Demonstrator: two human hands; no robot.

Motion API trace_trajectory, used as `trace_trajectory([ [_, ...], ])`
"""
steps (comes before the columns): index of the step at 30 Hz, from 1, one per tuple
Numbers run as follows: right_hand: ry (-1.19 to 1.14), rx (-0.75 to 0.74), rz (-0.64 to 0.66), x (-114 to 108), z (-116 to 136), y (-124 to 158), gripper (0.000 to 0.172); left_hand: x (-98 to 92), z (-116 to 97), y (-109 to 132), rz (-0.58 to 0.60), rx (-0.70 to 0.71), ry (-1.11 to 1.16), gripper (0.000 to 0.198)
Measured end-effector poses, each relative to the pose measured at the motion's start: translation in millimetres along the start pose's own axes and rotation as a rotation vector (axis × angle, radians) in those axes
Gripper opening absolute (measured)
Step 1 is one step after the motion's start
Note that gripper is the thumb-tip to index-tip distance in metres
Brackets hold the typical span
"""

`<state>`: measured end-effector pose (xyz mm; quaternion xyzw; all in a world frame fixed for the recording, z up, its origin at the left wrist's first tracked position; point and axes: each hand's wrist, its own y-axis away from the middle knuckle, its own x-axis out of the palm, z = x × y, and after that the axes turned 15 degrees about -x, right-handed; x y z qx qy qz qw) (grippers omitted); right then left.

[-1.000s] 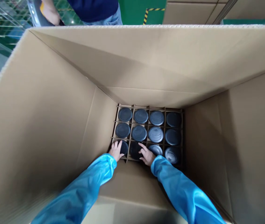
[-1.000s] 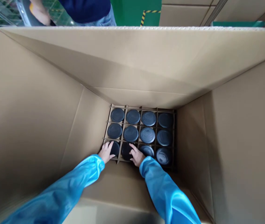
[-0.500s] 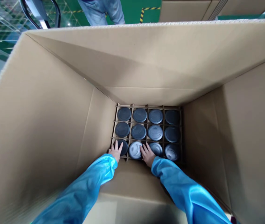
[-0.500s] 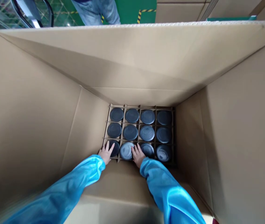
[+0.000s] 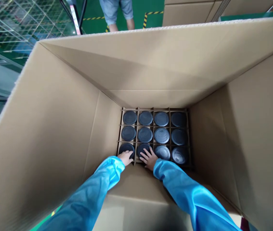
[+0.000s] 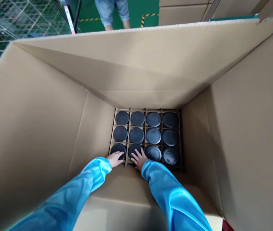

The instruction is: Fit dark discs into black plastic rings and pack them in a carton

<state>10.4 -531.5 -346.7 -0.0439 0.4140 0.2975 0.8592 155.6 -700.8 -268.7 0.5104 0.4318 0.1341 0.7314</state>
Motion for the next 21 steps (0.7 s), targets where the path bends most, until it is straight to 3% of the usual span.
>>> trace_trajectory([
  [4,-0.056,0.009,0.051,-14,14,0,0.069,-11.0,-8,0,-0.113,0.021,0.016,0.053],
  [10,-0.078,0.201,0.088,-66,41,18,0.033,-28.4,-58,-14,-0.300,0.222,-0.022,0.071],
  [12,-0.073,0.266,0.063,-88,51,39,0.029,-28.5,-75,-20,-0.304,0.237,-0.043,0.074],
  [16,-0.069,0.338,-0.036,-125,78,98,0.035,-23.8,-92,-29,-0.295,0.109,-0.063,0.079],
  [21,-0.244,0.488,-0.314,-138,129,165,0.043,-24.9,-99,-25,-0.230,0.023,-0.039,0.086],
])
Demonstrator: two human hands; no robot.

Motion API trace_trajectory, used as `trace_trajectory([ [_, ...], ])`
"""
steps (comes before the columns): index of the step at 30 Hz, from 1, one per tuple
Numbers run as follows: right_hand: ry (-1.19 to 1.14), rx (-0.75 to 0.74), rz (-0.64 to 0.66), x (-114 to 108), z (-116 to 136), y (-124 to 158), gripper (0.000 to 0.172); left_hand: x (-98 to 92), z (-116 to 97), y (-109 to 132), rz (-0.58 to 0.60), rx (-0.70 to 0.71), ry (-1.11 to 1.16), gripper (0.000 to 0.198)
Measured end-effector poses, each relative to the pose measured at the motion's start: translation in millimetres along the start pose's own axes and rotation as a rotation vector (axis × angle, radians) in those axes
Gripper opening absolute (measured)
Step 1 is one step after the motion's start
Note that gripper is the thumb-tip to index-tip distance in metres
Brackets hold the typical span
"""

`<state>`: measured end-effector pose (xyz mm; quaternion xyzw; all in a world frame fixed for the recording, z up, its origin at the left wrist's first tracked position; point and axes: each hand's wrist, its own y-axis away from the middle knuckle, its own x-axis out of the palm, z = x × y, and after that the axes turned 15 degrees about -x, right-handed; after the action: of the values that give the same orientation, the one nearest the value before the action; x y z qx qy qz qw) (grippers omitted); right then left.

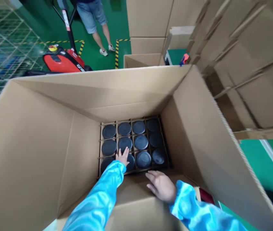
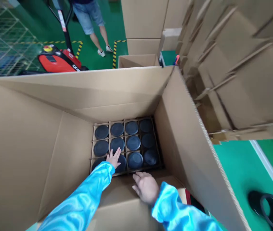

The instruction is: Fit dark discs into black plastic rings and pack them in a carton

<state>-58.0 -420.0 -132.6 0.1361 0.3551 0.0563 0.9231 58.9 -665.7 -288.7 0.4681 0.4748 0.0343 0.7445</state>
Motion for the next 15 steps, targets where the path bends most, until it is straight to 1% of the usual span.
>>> trace_trajectory([
  [2,-0.113,0.039,-0.136,-3,16,29,0.040,-6.8,-6,6,0.037,-0.006,0.023,0.075],
  [5,-0.222,0.033,-0.325,-4,45,67,0.035,-23.7,-24,20,0.091,0.030,0.069,0.050],
  [7,-0.260,0.015,-0.403,-3,63,91,0.032,-38.9,-40,35,0.103,0.070,0.123,0.039],
  [9,-0.256,0.020,-0.424,0,75,115,0.030,-56.8,-54,54,0.085,0.104,0.203,0.035],
  [11,-0.211,0.060,-0.415,5,81,138,0.028,-76.1,-67,79,0.050,0.130,0.296,0.034],
  [13,-0.120,0.143,-0.382,10,84,161,0.027,-92.9,-81,113,0.013,0.167,0.375,0.032],
  [15,-0.003,0.248,-0.302,17,91,185,0.028,-101.5,-104,156,-0.030,0.232,0.420,0.029],
])
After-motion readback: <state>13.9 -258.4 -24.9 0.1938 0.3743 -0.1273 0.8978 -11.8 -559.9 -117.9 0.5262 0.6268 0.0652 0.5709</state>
